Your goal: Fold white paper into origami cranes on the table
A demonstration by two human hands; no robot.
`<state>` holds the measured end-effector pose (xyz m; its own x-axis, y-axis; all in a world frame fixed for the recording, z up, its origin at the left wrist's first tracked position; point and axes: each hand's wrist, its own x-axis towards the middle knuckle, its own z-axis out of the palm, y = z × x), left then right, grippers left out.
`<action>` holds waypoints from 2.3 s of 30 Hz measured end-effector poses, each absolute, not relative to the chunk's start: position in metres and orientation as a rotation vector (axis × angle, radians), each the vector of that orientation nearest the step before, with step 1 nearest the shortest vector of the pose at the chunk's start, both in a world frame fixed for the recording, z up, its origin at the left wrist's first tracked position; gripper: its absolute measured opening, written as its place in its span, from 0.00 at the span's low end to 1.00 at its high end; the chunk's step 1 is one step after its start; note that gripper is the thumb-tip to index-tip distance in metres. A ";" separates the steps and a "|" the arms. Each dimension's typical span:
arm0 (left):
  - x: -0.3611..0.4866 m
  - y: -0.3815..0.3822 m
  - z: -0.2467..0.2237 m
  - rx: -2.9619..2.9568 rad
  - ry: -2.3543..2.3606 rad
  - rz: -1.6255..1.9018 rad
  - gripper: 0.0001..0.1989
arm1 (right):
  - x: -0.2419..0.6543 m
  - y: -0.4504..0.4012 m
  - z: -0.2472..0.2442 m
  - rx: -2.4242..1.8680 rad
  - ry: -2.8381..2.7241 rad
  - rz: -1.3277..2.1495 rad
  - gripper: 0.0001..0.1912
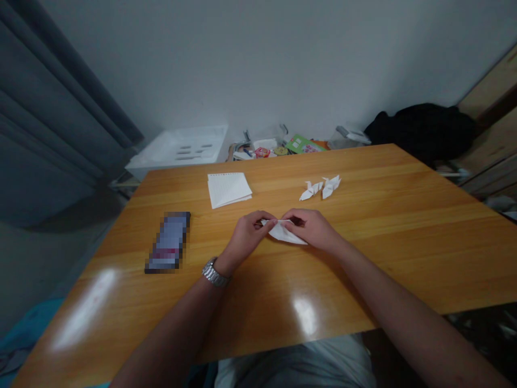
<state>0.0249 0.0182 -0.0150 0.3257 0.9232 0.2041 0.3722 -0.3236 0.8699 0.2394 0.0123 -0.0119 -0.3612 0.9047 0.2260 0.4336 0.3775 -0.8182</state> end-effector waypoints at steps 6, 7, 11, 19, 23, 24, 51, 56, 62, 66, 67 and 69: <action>0.026 0.019 -0.016 1.850 1.159 0.966 0.12 | 0.239 0.012 -0.012 -1.150 -1.964 0.884 0.09; 0.026 0.019 -0.017 1.848 1.160 0.968 0.12 | 0.239 0.012 -0.013 -1.150 -1.963 0.887 0.09; 0.026 0.018 -0.018 1.855 1.164 0.990 0.11 | 0.237 0.011 -0.013 -1.180 -1.943 0.883 0.10; 0.026 0.021 -0.022 1.721 1.129 0.995 0.13 | 0.236 0.010 -0.012 -1.168 -1.930 0.889 0.12; 0.026 0.025 -0.024 1.528 1.077 1.027 0.14 | 0.238 0.013 -0.019 -1.170 -1.860 0.931 0.13; 0.026 0.025 -0.023 1.495 1.072 1.027 0.14 | 0.238 0.013 -0.020 -1.170 -1.851 0.939 0.13; 0.026 0.023 -0.018 1.504 1.102 1.057 0.13 | 0.239 0.016 -0.021 -1.180 -1.797 1.015 0.13; 0.027 0.021 -0.015 1.623 1.105 0.999 0.12 | 0.235 0.013 -0.021 -1.146 -1.783 1.067 0.14; 0.027 0.019 -0.012 1.723 1.113 1.004 0.12 | 0.234 0.012 -0.016 -1.157 -1.763 1.053 0.13; 0.028 0.019 -0.013 1.705 1.129 1.025 0.11 | 0.235 0.012 -0.016 -1.184 -1.757 1.058 0.13; 0.028 0.019 -0.014 1.701 1.133 1.024 0.11 | 0.235 0.012 -0.017 -1.198 -1.754 1.066 0.14; 0.028 0.019 -0.016 1.708 1.129 1.014 0.10 | 0.235 0.012 -0.018 -1.225 -1.752 1.077 0.13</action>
<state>0.0275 0.0190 -0.0162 0.2700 0.9467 0.1758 0.2760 -0.2510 0.9278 0.2349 0.0117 -0.0184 -0.2795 0.9551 0.0985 0.3434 0.1952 -0.9187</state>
